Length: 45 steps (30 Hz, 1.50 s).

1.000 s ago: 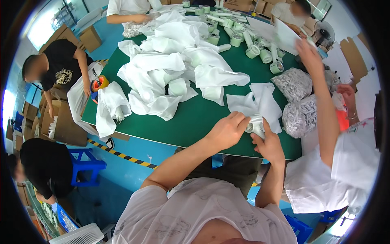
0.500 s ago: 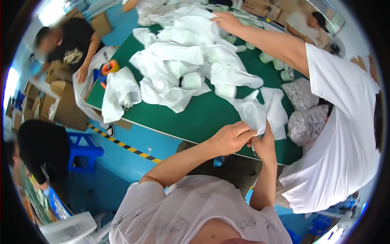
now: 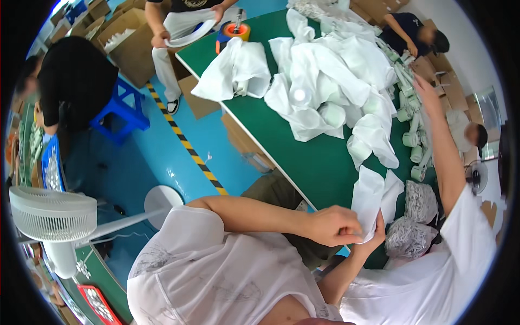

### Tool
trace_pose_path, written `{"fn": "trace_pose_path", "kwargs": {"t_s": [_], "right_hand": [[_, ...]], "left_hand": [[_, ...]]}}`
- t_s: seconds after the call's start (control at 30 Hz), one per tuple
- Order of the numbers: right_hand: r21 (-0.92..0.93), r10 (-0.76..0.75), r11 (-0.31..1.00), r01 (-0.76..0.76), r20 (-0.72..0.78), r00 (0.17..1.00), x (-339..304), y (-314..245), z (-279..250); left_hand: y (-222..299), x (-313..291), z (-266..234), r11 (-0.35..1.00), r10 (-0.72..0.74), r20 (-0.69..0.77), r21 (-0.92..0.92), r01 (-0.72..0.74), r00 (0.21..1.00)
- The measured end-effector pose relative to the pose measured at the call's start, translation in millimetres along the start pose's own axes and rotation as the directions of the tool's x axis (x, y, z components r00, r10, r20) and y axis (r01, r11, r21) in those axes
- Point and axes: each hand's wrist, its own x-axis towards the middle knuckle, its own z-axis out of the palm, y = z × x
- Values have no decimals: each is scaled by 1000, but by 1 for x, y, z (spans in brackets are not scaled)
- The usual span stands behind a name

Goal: Wrap small portable fans in white protective pouches and organize them for shipping on a factory assembly table.

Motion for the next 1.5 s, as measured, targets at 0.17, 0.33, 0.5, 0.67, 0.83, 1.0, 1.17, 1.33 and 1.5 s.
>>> {"fn": "trace_pose_path", "kwargs": {"t_s": [0.17, 0.33, 0.5, 0.67, 0.83, 1.0, 1.17, 1.33, 1.5], "right_hand": [[175, -36, 984, 30, 30, 999, -10, -38, 1], [22, -163, 987, 161, 149, 975, -28, -62, 25], [110, -196, 979, 174, 234, 952, -33, -90, 42], [6, -350, 934, 358, 222, 910, -28, -111, 51], [144, -249, 965, 218, 265, 931, -33, -110, 61], [159, -410, 912, 378, 338, 847, -30, -112, 73], [117, -288, 957, 264, 328, 899, -26, -67, 66], [2, -90, 996, 93, 266, 960, -36, -24, 51], [-118, -14, 993, 29, 125, 992, -28, -6, 30]], "left_hand": [[21, 3, -13, 761, -646, -283, -166, 627, 709], [19, 1, -3, 693, -671, -226, -530, 489, 706], [30, -8, -21, 569, -741, -263, -735, 369, 618], [39, -6, -42, 598, -740, -331, -723, 347, 585], [60, 12, -82, 543, -701, -411, -838, 61, 583], [75, 51, -167, 823, -563, -742, -543, 167, 363], [82, 114, -326, 853, -414, -689, -64, 519, 595], [14, 158, -486, 471, -381, -854, 151, 869, 355], [-36, 189, -500, 242, -379, -869, 238, 941, 317]]}}
